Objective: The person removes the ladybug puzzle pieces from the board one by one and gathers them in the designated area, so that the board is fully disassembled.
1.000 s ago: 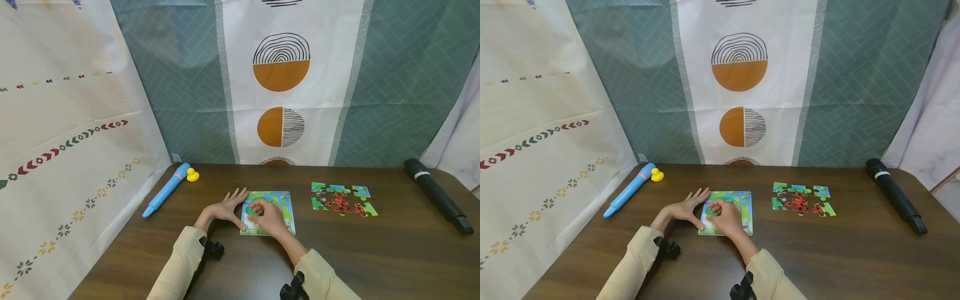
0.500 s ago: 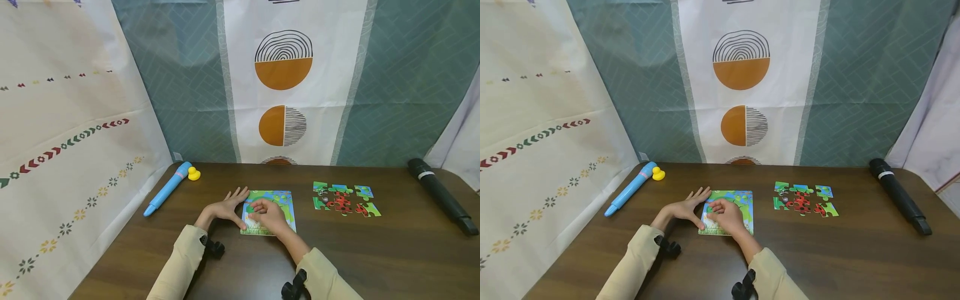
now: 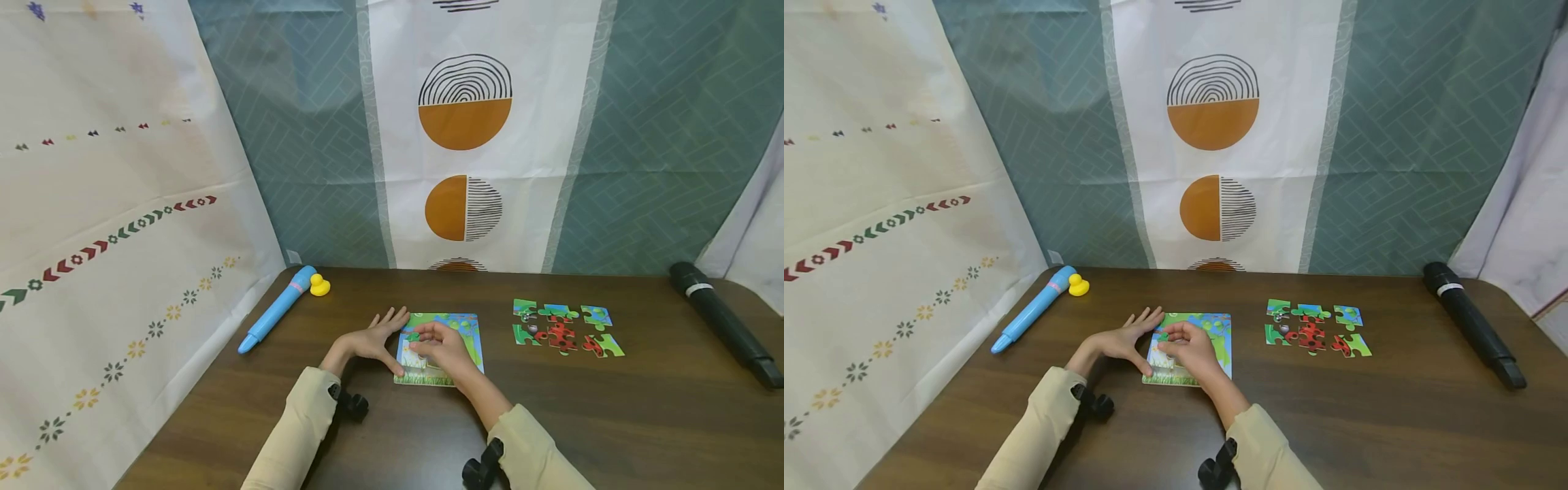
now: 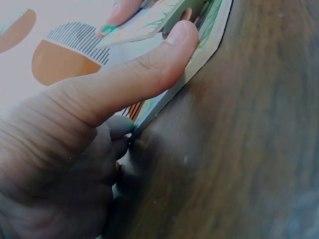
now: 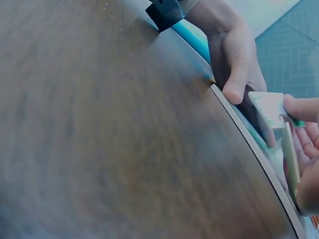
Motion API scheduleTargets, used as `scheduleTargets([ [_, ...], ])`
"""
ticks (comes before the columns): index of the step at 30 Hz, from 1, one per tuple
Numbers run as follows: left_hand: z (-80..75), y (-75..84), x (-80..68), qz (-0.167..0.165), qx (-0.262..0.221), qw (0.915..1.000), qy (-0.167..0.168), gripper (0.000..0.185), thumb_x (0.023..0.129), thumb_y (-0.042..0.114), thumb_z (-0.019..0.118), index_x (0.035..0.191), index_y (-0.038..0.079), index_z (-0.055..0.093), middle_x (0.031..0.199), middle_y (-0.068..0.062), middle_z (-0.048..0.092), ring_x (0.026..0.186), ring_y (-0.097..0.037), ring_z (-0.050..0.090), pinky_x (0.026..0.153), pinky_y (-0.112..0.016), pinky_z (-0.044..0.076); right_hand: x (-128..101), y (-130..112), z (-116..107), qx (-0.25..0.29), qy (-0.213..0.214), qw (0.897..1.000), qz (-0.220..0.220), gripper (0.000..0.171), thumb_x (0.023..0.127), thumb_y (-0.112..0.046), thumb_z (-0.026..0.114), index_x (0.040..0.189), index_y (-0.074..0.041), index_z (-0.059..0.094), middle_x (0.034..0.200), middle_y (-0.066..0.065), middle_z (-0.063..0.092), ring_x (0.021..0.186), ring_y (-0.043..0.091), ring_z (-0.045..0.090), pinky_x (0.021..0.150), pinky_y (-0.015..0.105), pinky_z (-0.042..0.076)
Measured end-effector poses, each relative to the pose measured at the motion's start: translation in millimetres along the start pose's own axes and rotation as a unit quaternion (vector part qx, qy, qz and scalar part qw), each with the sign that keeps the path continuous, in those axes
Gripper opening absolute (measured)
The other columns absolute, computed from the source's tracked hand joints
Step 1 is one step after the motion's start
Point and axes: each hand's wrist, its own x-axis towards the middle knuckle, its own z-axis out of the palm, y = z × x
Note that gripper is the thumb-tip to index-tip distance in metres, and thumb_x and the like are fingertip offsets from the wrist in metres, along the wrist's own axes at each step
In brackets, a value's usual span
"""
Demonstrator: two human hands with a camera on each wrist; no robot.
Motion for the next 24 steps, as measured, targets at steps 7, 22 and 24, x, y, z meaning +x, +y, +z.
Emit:
scheduleTargets([
  [7, 1.8, 0.6, -0.7, 0.003, 0.000, 1.0000, -0.003, 0.126, 0.073, 0.060, 0.076, 0.158, 0.008, 0.000, 0.165, -0.011, -0.015, 0.151, -0.035, -0.020, 0.119, -0.061, -0.013, -1.2, -0.6, 4.0, -0.023, -0.006, 1.000, 0.003, 0.024, 0.087, -0.011, 0.072, 0.108, -0.003, 0.063, 0.095, 0.007, 0.065, 0.085, 0.016, 0.058, 0.073, 0.027, 0.050],
  [22, -2.2, 0.3, 0.3, 0.007, 0.005, 1.0000, 0.000, 0.128, 0.071, 0.064, 0.074, 0.157, 0.008, -0.001, 0.165, -0.011, -0.016, 0.151, -0.035, -0.020, 0.119, -0.061, -0.013, 3.0, -8.4, 0.0, -0.026, -0.022, 0.999, 0.017, 0.019, 0.090, -0.013, 0.068, 0.105, -0.002, 0.062, 0.099, 0.006, 0.065, 0.095, 0.018, 0.057, 0.080, 0.030, 0.049],
  [24, -2.4, 0.5, -0.2, 0.006, 0.003, 1.0000, 0.000, 0.128, 0.071, 0.064, 0.074, 0.158, 0.008, -0.001, 0.165, -0.011, -0.016, 0.151, -0.035, -0.020, 0.119, -0.060, -0.013, 3.0, -9.0, 0.0, -0.026, -0.027, 0.999, 0.019, 0.019, 0.091, -0.014, 0.068, 0.105, -0.003, 0.062, 0.101, 0.006, 0.064, 0.096, 0.019, 0.057, 0.081, 0.031, 0.049],
])
